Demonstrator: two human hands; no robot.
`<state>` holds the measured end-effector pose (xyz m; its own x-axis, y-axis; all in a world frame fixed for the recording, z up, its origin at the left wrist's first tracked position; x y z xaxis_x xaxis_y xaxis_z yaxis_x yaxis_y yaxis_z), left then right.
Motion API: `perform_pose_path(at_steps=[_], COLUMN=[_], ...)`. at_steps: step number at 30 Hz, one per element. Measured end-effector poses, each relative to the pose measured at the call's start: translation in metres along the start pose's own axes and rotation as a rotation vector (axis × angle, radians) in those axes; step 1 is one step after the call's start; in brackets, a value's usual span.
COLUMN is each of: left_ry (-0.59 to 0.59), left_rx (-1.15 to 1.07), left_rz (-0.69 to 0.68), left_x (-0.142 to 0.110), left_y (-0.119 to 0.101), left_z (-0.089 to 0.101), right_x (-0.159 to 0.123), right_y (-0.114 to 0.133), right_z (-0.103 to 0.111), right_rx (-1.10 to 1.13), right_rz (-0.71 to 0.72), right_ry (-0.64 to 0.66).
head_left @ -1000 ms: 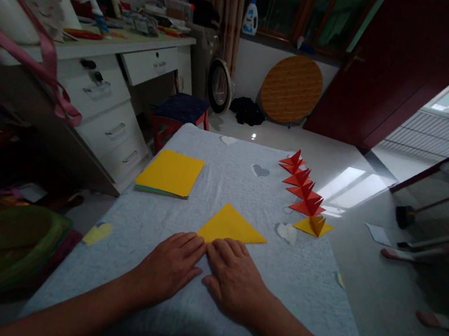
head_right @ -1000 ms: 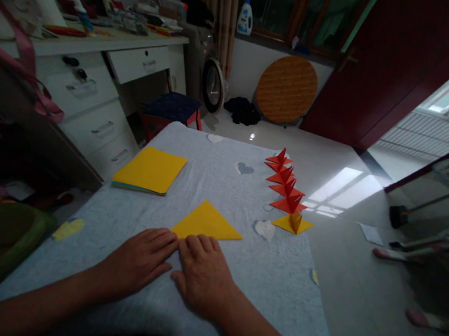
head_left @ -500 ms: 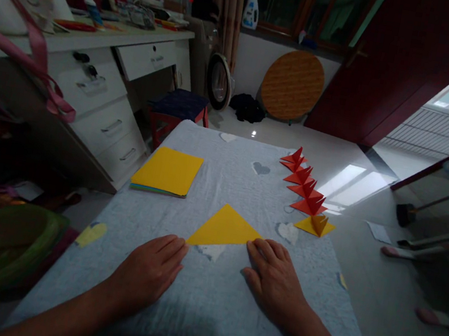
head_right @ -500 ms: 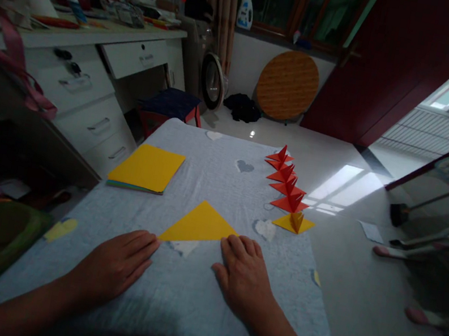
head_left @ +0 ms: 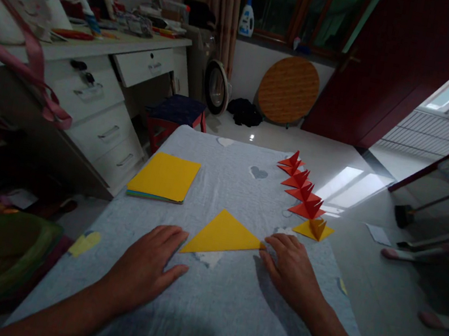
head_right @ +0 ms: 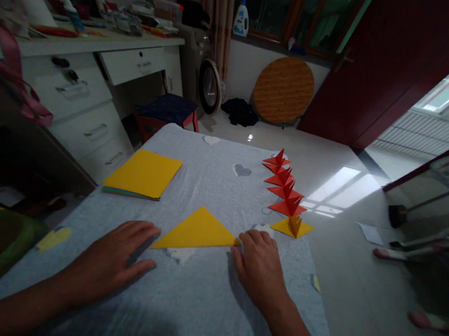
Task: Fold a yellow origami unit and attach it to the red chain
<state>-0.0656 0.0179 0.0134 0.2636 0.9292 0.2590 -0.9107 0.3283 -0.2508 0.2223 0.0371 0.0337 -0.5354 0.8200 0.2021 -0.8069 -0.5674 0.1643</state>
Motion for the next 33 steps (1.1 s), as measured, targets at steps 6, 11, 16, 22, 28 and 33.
perform_pose_path(at_steps=[6,11,16,22,28,33], left_ry=[0.144,0.198,0.202,0.106,0.092,-0.064], left_rx=[-0.036,-0.206,-0.312,-0.384,-0.322,-0.275], left_rz=[0.105,0.163,0.185,0.027,-0.099,-0.17], left_x=[0.038,0.048,0.049,0.046,0.045,0.046], left_y=[-0.014,-0.019,-0.017,-0.011,-0.012,-0.013], left_z=[-0.014,-0.015,-0.017,-0.017,-0.01,-0.004], right_x=[0.04,0.044,0.043,0.042,0.04,0.042], right_y=[0.023,0.026,0.026,0.022,0.011,0.014], right_z=[-0.019,-0.032,-0.032,-0.022,-0.018,-0.018], right_rx=[0.071,0.157,0.196,0.284,0.506,0.572], right_rz=[-0.028,-0.022,0.02,0.094,0.078,0.167], right_ry=[0.074,-0.047,-0.168,-0.293,-0.425,-0.385])
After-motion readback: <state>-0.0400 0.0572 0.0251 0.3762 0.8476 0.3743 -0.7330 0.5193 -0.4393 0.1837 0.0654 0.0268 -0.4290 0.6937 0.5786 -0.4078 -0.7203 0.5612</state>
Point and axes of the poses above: each hand's wrist, its own x-axis towards the middle knuckle, its own z-axis out of the back of the hand, y = z × x, the point moved 5 cm from there along x, towards the middle knuckle, and after that the axes turned 15 degrees about z, right-handed, at the moved point
